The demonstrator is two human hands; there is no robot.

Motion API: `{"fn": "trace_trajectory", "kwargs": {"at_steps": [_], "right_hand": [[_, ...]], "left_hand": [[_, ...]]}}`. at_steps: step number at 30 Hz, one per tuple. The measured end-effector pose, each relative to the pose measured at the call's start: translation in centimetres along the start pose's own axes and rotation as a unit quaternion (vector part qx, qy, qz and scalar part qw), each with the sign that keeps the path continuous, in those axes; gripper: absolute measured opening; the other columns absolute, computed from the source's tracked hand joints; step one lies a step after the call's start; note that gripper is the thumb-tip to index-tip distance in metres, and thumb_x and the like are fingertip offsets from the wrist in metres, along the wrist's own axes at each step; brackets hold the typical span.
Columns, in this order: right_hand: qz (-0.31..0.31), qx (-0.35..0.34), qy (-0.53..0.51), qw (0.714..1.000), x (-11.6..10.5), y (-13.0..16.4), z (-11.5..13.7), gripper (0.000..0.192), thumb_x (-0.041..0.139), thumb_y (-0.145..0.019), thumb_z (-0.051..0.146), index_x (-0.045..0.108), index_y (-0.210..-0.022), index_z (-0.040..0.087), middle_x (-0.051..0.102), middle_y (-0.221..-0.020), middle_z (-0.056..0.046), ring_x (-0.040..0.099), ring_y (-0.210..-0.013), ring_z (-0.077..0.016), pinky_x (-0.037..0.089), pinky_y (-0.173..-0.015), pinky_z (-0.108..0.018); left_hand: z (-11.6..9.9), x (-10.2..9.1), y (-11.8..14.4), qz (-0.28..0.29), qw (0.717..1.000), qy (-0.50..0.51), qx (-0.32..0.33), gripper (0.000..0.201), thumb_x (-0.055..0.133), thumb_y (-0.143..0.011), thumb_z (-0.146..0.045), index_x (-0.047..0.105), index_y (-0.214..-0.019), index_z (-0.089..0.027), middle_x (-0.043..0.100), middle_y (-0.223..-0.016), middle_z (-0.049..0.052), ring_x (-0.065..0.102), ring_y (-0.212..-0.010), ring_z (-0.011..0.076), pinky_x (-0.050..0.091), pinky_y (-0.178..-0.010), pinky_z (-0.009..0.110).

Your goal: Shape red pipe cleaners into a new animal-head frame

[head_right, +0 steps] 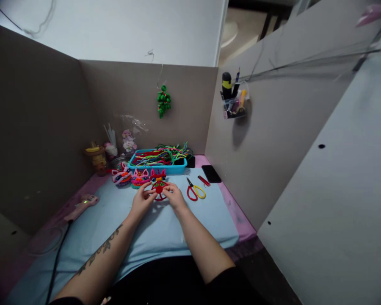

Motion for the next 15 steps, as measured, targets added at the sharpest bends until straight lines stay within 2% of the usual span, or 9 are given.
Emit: {"fn": "trace_trajectory", "kwargs": {"at_steps": [4,9,15], "right_hand": [[0.004,0.0,-0.005,1.0,-0.01,0.0,-0.1,0.012,0.068,-0.061,0.029,0.065,-0.063,0.018,0.055,-0.109,-0.007,0.05,-0.105,-0.0231,0.029,-0.099,-0.037],[0.012,-0.006,-0.004,1.0,-0.01,0.02,-0.29,0.012,0.069,-0.062,0.03,0.065,-0.064,0.019,0.055,-0.11,-0.007,0.05,-0.106,-0.0233,0.029,-0.099,-0.038],[0.034,-0.01,0.012,0.999,-0.02,0.16,-0.52,0.015,0.068,-0.063,0.033,0.066,-0.068,0.019,0.055,-0.113,-0.007,0.049,-0.108,-0.0229,0.031,-0.099,-0.037]], "left_hand": [[-0.02,-0.09,0.04,-0.01,1.0,0.011,0.001,0.06,0.069,-0.063,-0.035,0.048,-0.116,-0.016,0.066,-0.077,0.004,0.051,-0.05,0.0094,0.039,-0.051,0.022],[-0.46,0.07,0.23,0.001,1.0,-0.005,0.012,0.058,0.068,-0.065,-0.033,0.045,-0.116,-0.015,0.065,-0.077,0.003,0.053,-0.055,0.0097,0.04,-0.054,0.021],[-0.26,0.05,0.24,0.013,1.0,0.028,0.0,0.053,0.068,-0.064,-0.035,0.046,-0.108,-0.018,0.061,-0.066,-0.002,0.053,-0.053,0.01,0.038,-0.053,0.02]]}}
Point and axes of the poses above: each hand's wrist, its own y-axis away from the middle knuckle, its own x-axis out of the palm, z = x × y, the point moved 1 cm from there along -y, towards the middle knuckle
